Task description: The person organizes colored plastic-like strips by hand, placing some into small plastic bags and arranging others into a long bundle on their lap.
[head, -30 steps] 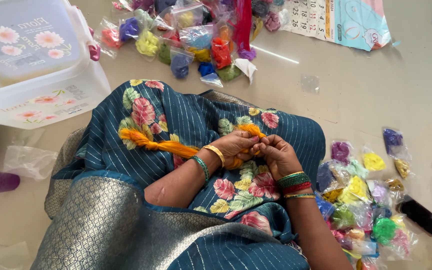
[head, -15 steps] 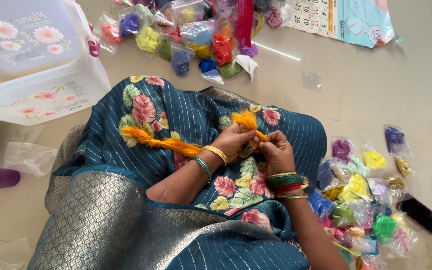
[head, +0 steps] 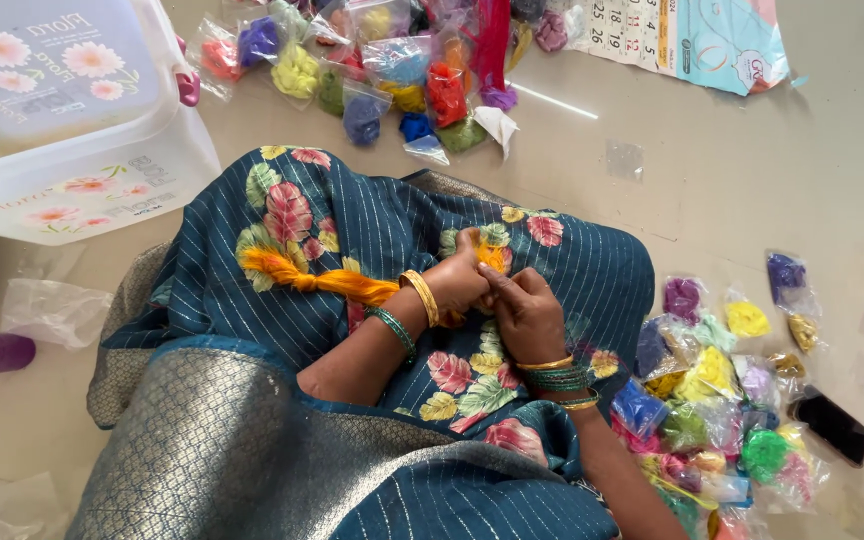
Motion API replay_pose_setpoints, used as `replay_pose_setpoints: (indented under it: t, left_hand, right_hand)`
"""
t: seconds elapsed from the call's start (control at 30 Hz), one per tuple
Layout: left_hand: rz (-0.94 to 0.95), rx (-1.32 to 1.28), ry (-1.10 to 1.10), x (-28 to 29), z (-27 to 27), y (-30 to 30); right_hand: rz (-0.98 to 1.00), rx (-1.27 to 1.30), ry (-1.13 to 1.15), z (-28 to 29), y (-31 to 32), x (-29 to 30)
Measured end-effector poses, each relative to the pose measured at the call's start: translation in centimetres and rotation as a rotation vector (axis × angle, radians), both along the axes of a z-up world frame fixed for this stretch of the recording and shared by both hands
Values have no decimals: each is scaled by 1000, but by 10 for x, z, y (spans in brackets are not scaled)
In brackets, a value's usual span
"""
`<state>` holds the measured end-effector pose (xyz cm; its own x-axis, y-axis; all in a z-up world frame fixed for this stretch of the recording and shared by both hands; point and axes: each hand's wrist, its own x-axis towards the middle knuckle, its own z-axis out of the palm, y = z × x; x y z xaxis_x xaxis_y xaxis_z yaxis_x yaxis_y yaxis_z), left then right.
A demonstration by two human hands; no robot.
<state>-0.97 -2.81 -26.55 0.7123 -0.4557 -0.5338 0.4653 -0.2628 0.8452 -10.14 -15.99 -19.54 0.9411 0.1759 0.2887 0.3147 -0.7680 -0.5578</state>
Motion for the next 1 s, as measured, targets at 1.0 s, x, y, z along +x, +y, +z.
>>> replay_pose_setpoints:
  t: [1.0]
  left_hand:
    - [-112,-509,94,7,-59,-4]
  right_hand:
    - [-207,548,231,-21,-20,4]
